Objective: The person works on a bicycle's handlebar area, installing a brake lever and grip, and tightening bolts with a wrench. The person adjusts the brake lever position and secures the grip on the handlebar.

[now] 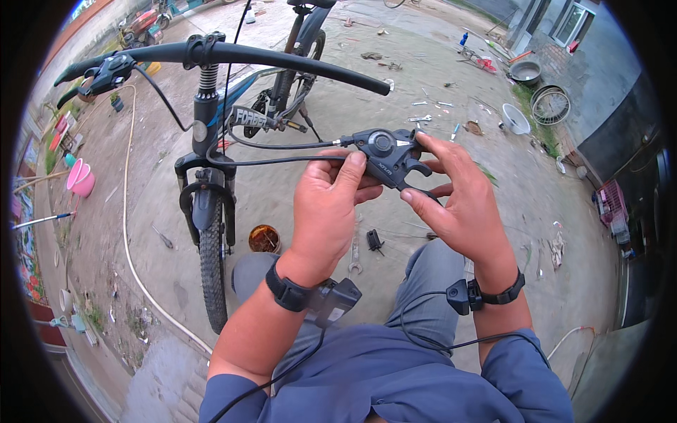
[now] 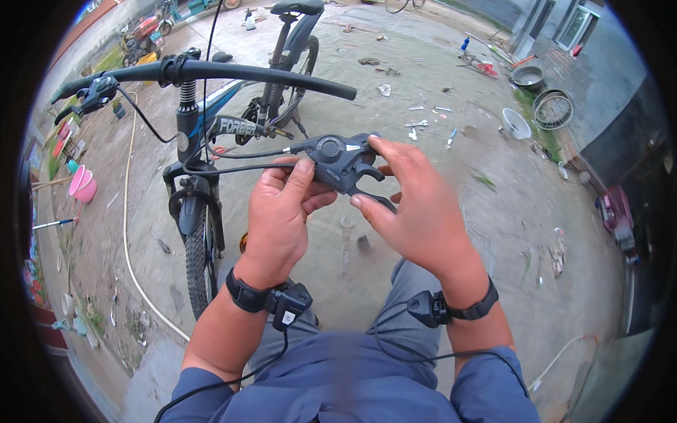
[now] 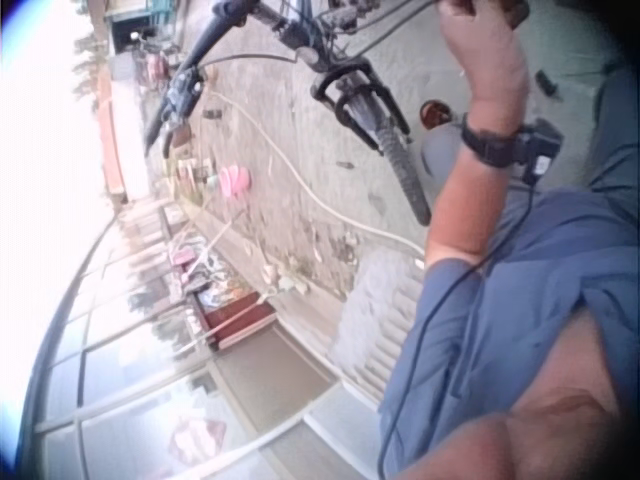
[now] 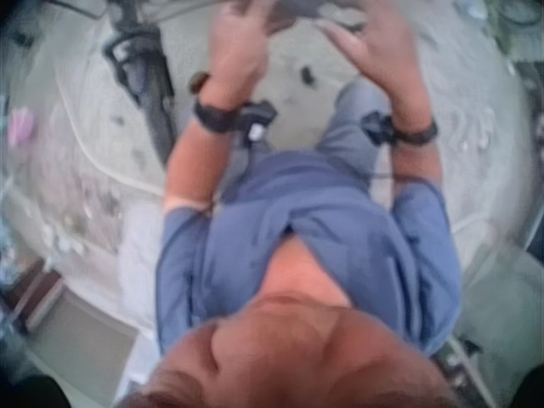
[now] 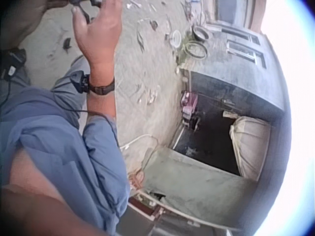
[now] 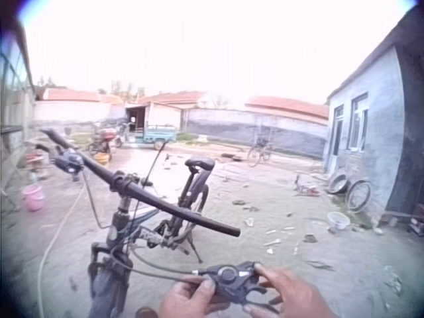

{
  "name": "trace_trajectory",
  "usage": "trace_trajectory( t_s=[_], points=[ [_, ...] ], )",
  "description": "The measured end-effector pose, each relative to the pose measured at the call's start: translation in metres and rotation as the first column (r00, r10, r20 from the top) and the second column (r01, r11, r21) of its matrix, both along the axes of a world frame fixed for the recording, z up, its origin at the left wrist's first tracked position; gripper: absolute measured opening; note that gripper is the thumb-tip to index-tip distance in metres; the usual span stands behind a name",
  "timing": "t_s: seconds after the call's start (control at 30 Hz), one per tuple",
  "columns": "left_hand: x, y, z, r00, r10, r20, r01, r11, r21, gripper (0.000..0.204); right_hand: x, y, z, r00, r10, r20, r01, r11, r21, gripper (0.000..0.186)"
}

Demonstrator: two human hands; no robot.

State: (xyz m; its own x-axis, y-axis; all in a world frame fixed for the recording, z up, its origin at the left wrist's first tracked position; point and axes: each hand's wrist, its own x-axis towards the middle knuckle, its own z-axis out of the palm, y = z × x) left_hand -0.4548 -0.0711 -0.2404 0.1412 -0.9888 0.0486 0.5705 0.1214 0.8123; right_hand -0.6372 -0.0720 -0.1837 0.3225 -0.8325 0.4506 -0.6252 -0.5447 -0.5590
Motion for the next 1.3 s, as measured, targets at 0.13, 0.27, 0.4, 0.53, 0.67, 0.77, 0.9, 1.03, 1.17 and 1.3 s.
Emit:
trace_trajectory(
  t_s=[0.13,0.27,0.4,0.53,0.67,0.77,0.9,1.03,1.17,1.3],
  points=[
    [-0.003,-0.004,-0.003,1.000,-0.001,-0.002,0.001,1.000,-0.001,0.022,-0.004,-0.004,-0.003,0.994,-0.002,0.109,-0.008,0.996,0.085,0.079],
    [-0.007,-0.006,-0.008,1.000,-0.011,0.001,0.011,1.000,-0.001,0.020,-0.009,-0.011,-0.012,0.956,0.010,0.294,-0.060,0.985,0.162,0.079],
    [-0.011,-0.007,-0.015,1.000,-0.014,0.012,0.014,1.000,0.014,0.020,-0.013,-0.020,-0.024,0.895,0.017,0.445,-0.113,0.975,0.190,0.075],
    [-0.014,-0.011,-0.020,1.000,0.006,0.001,-0.006,1.000,0.008,0.019,-0.018,-0.033,-0.032,0.881,0.024,0.472,-0.140,0.967,0.212,0.066],
    [-0.016,-0.016,-0.025,1.000,0.001,-0.012,-0.001,0.999,-0.034,0.018,-0.020,-0.046,-0.034,0.742,-0.037,0.670,-0.309,0.867,0.391,0.057],
    [-0.018,-0.017,-0.031,1.000,0.009,-0.001,-0.009,0.999,-0.033,0.018,-0.019,-0.054,-0.036,0.728,-0.047,0.684,-0.359,0.824,0.438,0.053],
    [-0.017,-0.020,-0.036,1.000,0.010,-0.020,-0.011,0.999,-0.044,0.019,-0.018,-0.063,-0.041,0.671,-0.075,0.738,-0.418,0.784,0.460,0.051],
    [-0.016,-0.027,-0.039,0.999,0.010,-0.037,-0.012,0.998,-0.057,0.023,-0.016,-0.079,-0.045,0.632,-0.090,0.770,-0.468,0.747,0.471,0.050],
    [-0.015,-0.029,-0.046,1.000,-0.019,-0.011,0.018,0.999,-0.045,0.018,-0.018,-0.092,-0.052,0.605,-0.064,0.794,-0.531,0.711,0.461,0.050],
    [-0.013,-0.030,-0.056,1.000,-0.015,-0.001,0.015,1.000,-0.024,0.021,-0.018,-0.096,-0.065,0.569,0.007,0.822,-0.556,0.740,0.379,0.048]
  ],
)
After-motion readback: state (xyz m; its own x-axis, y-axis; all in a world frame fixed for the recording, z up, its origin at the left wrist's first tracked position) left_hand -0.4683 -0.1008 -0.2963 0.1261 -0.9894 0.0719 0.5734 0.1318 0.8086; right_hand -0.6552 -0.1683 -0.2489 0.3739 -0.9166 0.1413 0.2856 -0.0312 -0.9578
